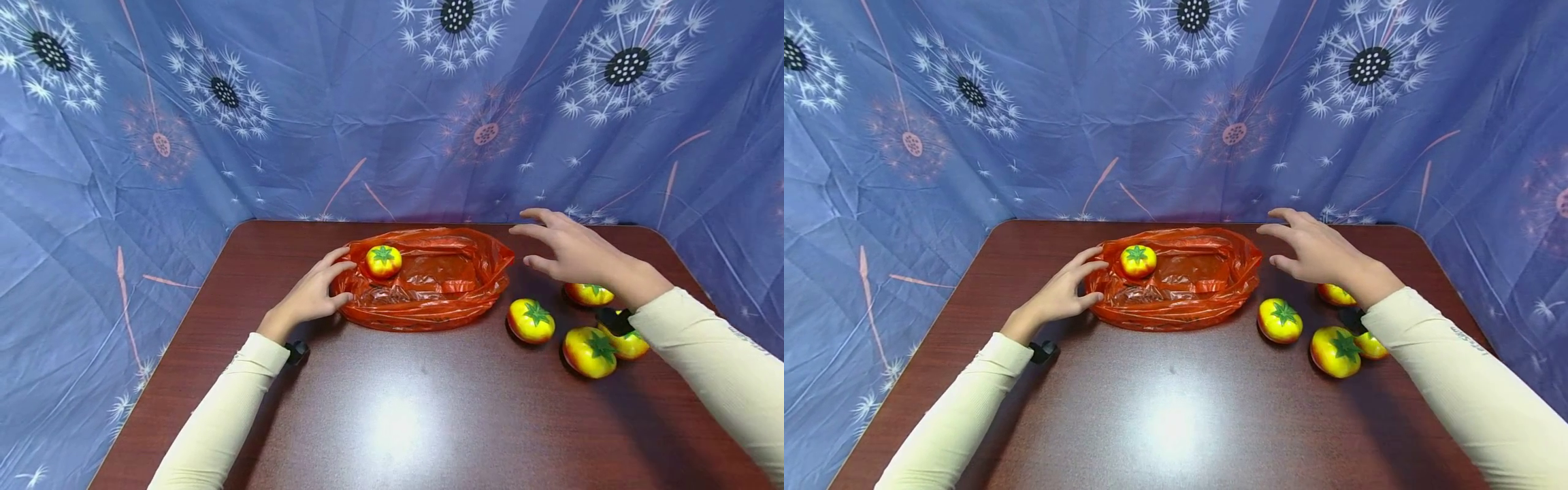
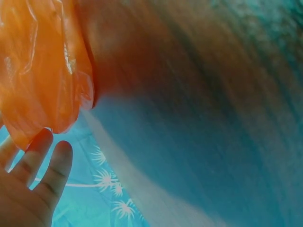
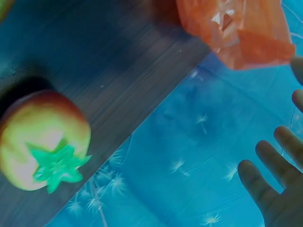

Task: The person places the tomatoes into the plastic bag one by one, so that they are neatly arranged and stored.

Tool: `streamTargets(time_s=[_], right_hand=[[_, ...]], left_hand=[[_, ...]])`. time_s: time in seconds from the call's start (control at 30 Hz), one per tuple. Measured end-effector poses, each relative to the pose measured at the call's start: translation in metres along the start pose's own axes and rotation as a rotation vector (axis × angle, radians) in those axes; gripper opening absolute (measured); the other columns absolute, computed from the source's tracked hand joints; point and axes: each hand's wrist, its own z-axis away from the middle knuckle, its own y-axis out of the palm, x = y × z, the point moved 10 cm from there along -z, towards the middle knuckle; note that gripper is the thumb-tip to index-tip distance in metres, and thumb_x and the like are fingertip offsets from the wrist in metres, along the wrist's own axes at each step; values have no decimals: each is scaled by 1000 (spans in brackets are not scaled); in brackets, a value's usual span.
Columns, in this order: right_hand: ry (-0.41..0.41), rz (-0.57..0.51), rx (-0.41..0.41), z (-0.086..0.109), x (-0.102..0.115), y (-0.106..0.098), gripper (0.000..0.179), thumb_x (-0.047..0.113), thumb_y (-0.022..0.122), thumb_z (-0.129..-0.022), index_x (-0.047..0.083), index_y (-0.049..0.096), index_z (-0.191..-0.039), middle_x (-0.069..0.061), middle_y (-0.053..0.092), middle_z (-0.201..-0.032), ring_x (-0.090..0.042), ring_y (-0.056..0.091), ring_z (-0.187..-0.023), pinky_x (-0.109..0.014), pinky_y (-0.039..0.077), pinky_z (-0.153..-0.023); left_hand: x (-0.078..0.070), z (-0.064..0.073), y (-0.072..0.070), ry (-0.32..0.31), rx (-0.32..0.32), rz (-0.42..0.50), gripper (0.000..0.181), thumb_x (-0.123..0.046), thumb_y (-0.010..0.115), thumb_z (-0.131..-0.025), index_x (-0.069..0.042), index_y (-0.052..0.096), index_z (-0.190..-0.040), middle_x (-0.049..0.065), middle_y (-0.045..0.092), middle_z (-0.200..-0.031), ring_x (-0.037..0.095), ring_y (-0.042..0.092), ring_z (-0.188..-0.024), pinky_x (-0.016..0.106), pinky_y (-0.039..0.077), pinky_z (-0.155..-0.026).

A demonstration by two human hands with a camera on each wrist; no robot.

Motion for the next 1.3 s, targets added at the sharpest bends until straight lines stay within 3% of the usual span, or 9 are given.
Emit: streamTargets(time_s=[0.27,0.53,0.83,1.1,1.3], right_hand=[[54,-14,-23,15,-23,-4,52,19,73,-87,12,57,-137,-24,40,-150,-49,38,-135,-69,32,-107],[150,40,77,25,-52,-1,54,21,70,-90,12,54,-140,-25,37,-150,-50,36,-135,-71,34,-104],[207,59,207,40,-86,23,58,19,71,-87,3,52,-139,-34,42,-141,-56,46,-125,-69,42,-97],[238,-22,243,49,-100,43,58,12,68,-86,1,50,-140,-34,42,-140,-54,47,-124,-69,42,-96],[229,-81,213,60,-104,53,60,7,67,-83,1,51,-140,-34,44,-139,-52,47,-123,-68,42,-96]], left_hand=[[-1,0,0,9,-5,7,59,-18,73,-81,-1,57,-135,15,33,-159,36,35,-145,54,30,-120],[2,0,1,-2,-2,19,58,-18,73,-82,-1,56,-136,14,33,-159,35,34,-146,54,30,-120],[1,-2,1,8,-7,11,58,-17,73,-82,-2,57,-135,14,33,-159,36,35,-146,54,31,-119],[4,-1,0,-8,-7,25,58,-19,72,-83,-2,56,-136,14,32,-160,35,33,-147,54,30,-120],[2,-2,0,8,-9,30,58,-19,72,-82,-2,56,-136,14,32,-159,34,33,-147,53,30,-120]])
